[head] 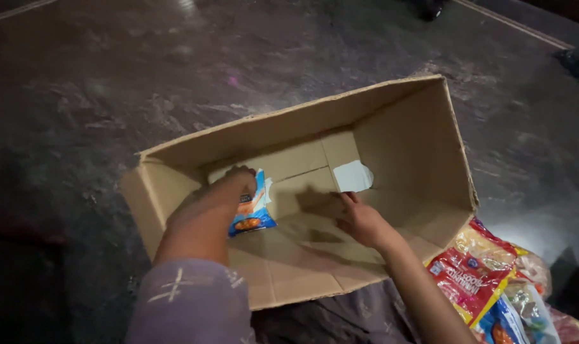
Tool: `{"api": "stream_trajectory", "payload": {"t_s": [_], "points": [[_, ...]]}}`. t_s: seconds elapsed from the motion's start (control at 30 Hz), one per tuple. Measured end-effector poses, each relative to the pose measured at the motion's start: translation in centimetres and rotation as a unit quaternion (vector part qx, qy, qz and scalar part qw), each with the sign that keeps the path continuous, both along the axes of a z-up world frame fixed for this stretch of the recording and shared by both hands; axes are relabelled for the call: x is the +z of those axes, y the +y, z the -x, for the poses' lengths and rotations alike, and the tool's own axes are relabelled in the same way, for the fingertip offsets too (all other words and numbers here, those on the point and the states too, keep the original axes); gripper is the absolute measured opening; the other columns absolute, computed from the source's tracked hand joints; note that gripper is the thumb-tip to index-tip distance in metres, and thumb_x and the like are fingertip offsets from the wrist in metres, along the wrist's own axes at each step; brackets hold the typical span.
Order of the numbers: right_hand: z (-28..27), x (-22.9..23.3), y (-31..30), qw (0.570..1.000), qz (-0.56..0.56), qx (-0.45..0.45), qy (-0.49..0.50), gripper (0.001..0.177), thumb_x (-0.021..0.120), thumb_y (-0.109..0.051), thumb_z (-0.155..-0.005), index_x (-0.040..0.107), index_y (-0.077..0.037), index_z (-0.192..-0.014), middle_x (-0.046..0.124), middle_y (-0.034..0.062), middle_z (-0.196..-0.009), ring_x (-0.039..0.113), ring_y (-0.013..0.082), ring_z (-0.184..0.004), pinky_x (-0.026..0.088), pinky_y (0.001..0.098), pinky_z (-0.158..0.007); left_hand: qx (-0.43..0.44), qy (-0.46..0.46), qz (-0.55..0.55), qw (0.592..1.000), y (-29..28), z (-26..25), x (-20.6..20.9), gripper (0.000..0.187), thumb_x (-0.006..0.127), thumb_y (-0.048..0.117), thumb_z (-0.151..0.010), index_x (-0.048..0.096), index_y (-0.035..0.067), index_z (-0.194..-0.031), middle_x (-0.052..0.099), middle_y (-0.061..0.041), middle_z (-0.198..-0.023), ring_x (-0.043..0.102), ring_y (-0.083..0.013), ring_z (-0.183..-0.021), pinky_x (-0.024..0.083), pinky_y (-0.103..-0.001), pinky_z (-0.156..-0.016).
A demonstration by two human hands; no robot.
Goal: Sorting grocery snacks and weighing coconut shells on a digital scale on the floor.
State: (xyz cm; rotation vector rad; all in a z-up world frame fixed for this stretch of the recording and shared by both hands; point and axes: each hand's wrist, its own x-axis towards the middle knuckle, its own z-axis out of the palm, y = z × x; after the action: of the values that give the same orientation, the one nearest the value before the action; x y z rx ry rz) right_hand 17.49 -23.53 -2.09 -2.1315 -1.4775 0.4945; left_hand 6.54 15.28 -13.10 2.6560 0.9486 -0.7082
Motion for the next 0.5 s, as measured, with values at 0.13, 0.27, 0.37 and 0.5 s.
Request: {"api": "stream_trajectory", "payload": {"t_s": [0.13, 0.27, 0.37, 0.5], "points": [[0.9, -0.1, -1.1, 0.999, 0.027, 0.000, -0.021, 0.074, 0.075, -0.023, -0.084, 0.040, -0.011, -0.148, 0.046, 0.0210, -0.146, 0.062, 0.0442, -0.114, 0.051, 0.0502, -0.093, 0.008, 0.000, 0.012, 1.000, -2.0, 0.3, -1.9, 0.090, 0.098, 0.035, -0.064, 0.053, 0.018, -0.141, 0.057, -0.012, -0.137, 0.052, -0.0344, -0.128, 0.041, -0.054, -0.107], [2.5, 1.3, -1.0, 0.999, 0.024, -0.012, -0.041, 0.074, 0.076, -0.026, -0.082, 0.043, -0.010, -0.146, 0.045, 0.0190, -0.149, 0.055, 0.0429, -0.123, 0.049, 0.0480, -0.099, -0.031, -0.017, -0.058, 0.998, -2.6, -1.9, -1.4, 0.096, 0.096, 0.048, -0.061, 0.056, 0.012, -0.139, 0.076, -0.012, -0.118, 0.070, -0.0307, -0.113, 0.042, -0.054, -0.105], [2.0, 0.5, -1.6, 0.998, 0.040, -0.027, -0.028, 0.076, 0.077, -0.027, -0.080, 0.043, -0.013, -0.148, 0.045, 0.0175, -0.149, 0.053, 0.0410, -0.127, 0.047, 0.0469, -0.102, -0.185, 0.020, -0.070, 0.980, -4.1, -2.9, -3.0, 0.066, 0.090, 0.047, -0.064, 0.069, 0.014, -0.117, 0.077, -0.012, -0.107, 0.072, -0.0312, -0.104, 0.050, -0.051, -0.093], [0.7, -0.6, -1.7, 0.999, 0.030, -0.018, -0.035, 0.083, 0.078, -0.029, -0.078, 0.040, -0.014, -0.151, 0.046, 0.0176, -0.148, 0.050, 0.0411, -0.131, 0.046, 0.0466, -0.106, -0.320, 0.061, -0.089, 0.941, -9.2, -2.5, -2.9, 0.040, 0.084, 0.045, -0.068, 0.082, 0.016, -0.095, 0.078, -0.012, -0.097, 0.074, -0.0316, -0.095, 0.058, -0.047, -0.081]]}}
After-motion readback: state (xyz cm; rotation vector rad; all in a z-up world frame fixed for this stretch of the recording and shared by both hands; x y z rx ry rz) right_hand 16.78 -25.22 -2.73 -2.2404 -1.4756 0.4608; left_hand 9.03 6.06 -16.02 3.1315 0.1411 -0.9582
